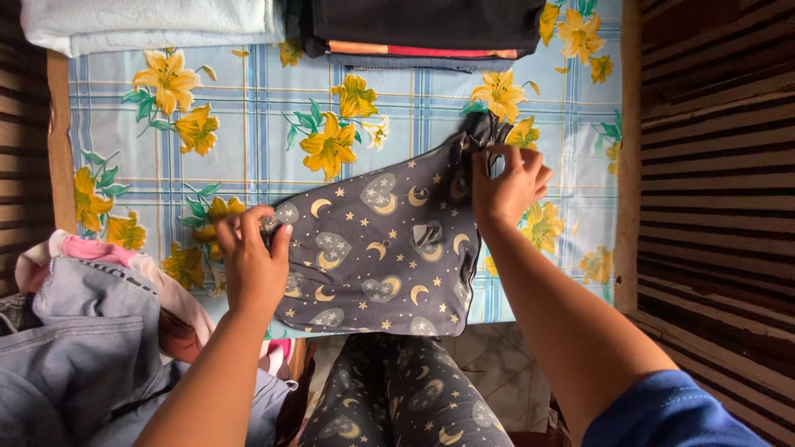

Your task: Folding various items of clothing including shorts, a t-shirt, and jeans on a table.

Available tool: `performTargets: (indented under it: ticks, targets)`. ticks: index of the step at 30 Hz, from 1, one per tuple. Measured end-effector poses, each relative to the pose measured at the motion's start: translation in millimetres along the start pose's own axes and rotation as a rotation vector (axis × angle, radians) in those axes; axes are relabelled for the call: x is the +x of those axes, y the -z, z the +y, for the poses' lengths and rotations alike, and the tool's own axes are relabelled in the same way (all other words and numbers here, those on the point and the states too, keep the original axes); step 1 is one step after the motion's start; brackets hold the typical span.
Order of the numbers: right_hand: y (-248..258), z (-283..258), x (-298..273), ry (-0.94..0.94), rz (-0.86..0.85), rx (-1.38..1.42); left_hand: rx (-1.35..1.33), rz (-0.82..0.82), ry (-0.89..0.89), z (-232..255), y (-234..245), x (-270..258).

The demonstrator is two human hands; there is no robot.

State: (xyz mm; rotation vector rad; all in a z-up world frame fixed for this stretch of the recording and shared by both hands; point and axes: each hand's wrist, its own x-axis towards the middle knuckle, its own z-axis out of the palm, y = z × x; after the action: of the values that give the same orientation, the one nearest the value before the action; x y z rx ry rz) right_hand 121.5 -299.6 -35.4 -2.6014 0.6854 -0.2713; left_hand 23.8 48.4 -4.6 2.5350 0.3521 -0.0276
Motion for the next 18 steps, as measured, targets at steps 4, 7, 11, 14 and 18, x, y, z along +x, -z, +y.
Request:
performTargets:
  ticks: [4, 7, 11, 14, 18]
  targets:
    - [-11.2, 3.6, 5.9, 0.046, 0.031, -0.027, -0.042, 0.010, 0.003, -1.8, -6.5, 5.0]
    - [-23.1, 11.9, 10.1, -0.030, -0.019, -0.124, -0.038, 0.019, 0.013, -6.9, -12.3, 12.1]
    - [-27.6, 33.0, 13.8, -0.114, 0.015, 0.000, -0.068, 0.027, 0.010, -12.7, -13.2, 15.6]
    - [-31.2, 51.6, 25.6, -0.135, 0.080, 0.086, -0.072, 0.030, -0.005, -12.8, -12.4, 17.5]
    - [-33.7, 59.3, 36.6, -0.117, 0.056, 0.159, -0.053, 0.009, 0.058, 0.3, -6.4, 15.5]
